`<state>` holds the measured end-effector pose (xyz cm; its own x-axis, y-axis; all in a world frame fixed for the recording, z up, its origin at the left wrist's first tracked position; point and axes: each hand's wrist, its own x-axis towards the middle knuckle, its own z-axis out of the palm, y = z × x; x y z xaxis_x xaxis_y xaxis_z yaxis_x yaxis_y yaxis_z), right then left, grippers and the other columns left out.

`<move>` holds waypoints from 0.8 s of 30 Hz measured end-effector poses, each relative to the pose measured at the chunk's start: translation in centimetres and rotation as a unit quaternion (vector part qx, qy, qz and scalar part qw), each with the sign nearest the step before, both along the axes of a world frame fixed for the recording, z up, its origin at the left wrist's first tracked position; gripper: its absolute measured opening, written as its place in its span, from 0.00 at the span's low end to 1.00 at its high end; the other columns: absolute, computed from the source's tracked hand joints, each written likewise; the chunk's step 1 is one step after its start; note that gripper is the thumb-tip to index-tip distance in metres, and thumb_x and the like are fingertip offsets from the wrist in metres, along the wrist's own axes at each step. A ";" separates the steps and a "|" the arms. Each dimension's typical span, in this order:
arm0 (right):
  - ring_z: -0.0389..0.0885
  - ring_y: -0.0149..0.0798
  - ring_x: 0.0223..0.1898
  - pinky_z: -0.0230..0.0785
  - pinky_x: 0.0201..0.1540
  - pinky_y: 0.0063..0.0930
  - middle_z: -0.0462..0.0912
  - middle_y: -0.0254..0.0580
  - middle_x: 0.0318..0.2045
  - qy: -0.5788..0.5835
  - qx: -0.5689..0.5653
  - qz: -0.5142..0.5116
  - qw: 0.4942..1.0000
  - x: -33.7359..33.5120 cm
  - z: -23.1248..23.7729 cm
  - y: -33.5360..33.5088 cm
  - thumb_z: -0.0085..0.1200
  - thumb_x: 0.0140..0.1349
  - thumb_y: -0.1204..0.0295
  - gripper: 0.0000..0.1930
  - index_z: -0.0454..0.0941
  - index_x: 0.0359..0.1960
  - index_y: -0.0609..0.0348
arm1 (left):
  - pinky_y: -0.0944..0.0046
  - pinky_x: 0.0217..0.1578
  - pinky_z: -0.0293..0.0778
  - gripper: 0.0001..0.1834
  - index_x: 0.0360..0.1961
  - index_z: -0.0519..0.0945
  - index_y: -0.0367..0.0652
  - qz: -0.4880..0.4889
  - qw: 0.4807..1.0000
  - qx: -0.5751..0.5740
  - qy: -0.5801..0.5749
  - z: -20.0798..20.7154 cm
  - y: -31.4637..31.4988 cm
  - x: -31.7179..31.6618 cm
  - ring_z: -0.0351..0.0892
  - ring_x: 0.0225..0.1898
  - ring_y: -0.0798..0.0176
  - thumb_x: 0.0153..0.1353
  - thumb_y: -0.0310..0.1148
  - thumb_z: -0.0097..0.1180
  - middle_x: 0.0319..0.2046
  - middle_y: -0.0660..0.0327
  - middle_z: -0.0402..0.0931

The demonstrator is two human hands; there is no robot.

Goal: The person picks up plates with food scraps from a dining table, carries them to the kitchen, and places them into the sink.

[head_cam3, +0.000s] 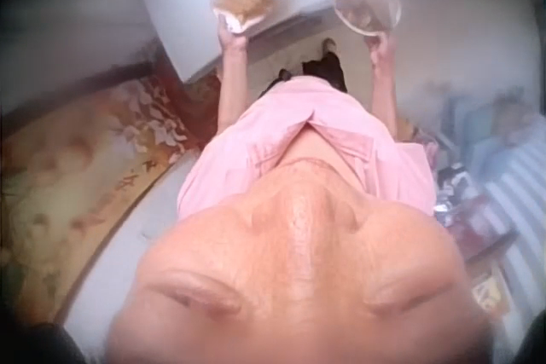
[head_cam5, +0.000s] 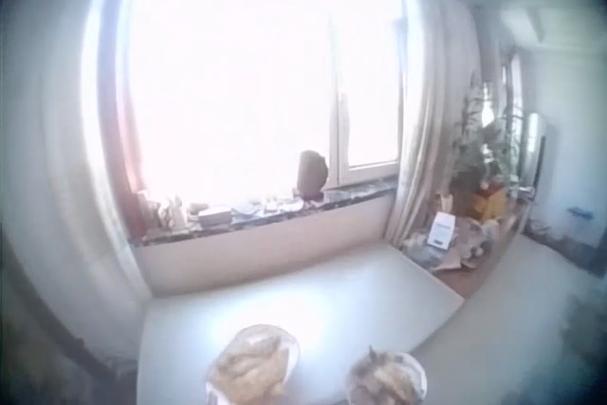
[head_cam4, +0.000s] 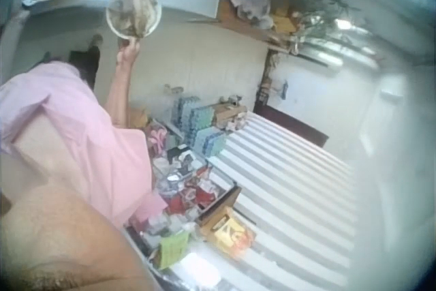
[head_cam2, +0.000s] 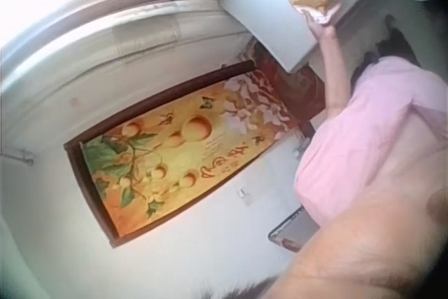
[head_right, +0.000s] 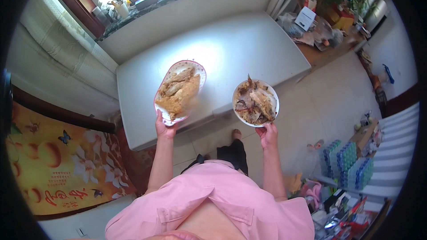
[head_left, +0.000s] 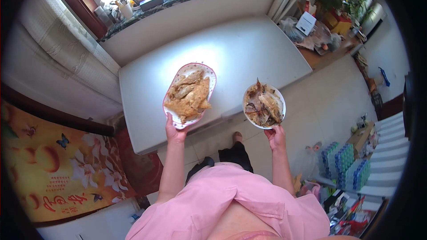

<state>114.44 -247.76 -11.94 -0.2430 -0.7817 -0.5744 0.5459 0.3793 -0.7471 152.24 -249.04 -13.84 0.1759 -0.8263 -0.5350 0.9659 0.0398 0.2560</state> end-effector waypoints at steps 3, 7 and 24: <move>0.76 0.34 0.29 0.73 0.30 0.27 0.75 0.40 0.32 -0.008 -0.010 0.024 1.000 -2.5 -1.1 -7.7 0.42 0.51 0.76 0.14 0.65 0.41 0.59 | 0.45 0.53 0.58 0.24 0.54 0.59 0.45 0.015 1.000 -0.004 0.018 -0.7 -5.1 -3.6 0.60 0.54 0.52 0.58 0.40 0.43 0.53 0.57 0.61; 0.76 0.35 0.29 0.72 0.31 0.28 0.75 0.39 0.32 -0.017 -0.028 0.087 0.996 -5.3 -3.7 -15.3 0.41 0.51 0.77 0.13 0.65 0.41 0.59 | 0.44 0.54 0.55 0.26 0.56 0.57 0.45 0.027 0.998 0.017 0.048 -1.8 -9.4 -7.4 0.58 0.55 0.51 0.59 0.44 0.42 0.55 0.57 0.59; 0.75 0.39 0.30 0.71 0.34 0.33 0.74 0.43 0.32 -0.061 0.014 0.106 0.992 -3.5 -9.1 -34.3 0.43 0.51 0.77 0.11 0.65 0.38 0.61 | 0.44 0.53 0.56 0.26 0.56 0.57 0.46 0.126 0.989 0.001 0.075 -6.1 -19.9 -14.1 0.57 0.56 0.52 0.59 0.44 0.40 0.55 0.59 0.58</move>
